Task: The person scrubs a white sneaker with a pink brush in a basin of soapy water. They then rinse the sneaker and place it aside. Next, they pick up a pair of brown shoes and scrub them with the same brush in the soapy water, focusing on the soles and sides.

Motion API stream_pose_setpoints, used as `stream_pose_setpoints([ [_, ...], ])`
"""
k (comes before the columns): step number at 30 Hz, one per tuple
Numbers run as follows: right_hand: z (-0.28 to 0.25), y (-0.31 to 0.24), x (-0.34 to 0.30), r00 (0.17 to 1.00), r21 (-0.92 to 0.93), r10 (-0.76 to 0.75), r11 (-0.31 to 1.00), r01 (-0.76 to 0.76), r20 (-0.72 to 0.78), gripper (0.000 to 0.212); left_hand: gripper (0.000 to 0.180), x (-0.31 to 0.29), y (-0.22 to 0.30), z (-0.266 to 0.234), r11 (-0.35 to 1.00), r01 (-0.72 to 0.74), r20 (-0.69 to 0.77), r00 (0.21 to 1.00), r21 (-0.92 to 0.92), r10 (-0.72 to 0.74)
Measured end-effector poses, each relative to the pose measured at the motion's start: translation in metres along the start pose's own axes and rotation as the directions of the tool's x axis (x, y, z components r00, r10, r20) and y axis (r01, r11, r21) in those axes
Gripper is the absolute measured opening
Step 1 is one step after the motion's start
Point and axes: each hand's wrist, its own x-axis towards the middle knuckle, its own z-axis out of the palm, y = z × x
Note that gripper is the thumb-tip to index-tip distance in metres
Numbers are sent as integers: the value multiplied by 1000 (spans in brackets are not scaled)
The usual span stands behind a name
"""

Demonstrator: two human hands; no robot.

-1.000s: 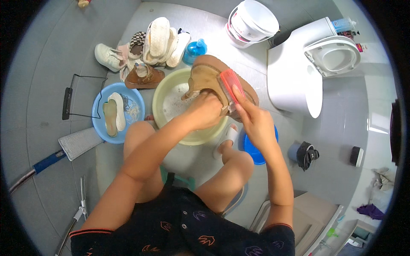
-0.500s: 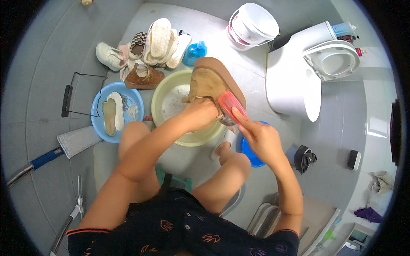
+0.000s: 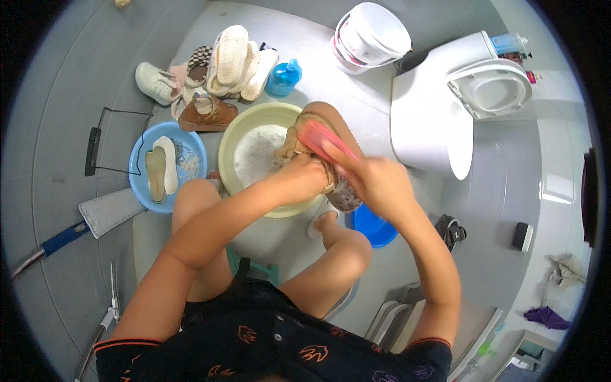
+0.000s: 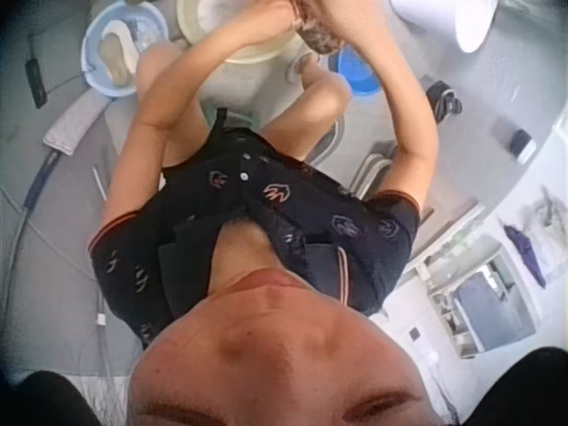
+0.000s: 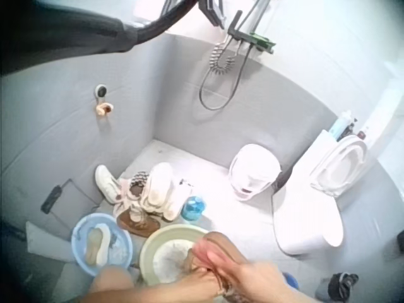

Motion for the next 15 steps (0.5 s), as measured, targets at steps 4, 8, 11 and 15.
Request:
stream_pose_setpoints([
  [4, 17, 5, 31, 996, -52, 12, 998, -17, -92, 40, 19, 3, 10, 12, 999, -42, 106, 994, 27, 39],
  [8, -12, 4, -7, 997, -9, 29, 1000, -28, 74, 41, 21, 4, 6, -1, 989, 116, 338, 930, 94, -141],
  [11, -14, 4, -11, 995, -23, 12, 1000, -10, 94, 42, 22, 2, 3, 1, 989, 95, 188, 975, 115, -116],
  [15, 14, 9, 27, 998, -122, 68, 990, -69, -19, 40, 25, 7, 12, 7, 995, 52, 87, 994, 86, -60],
])
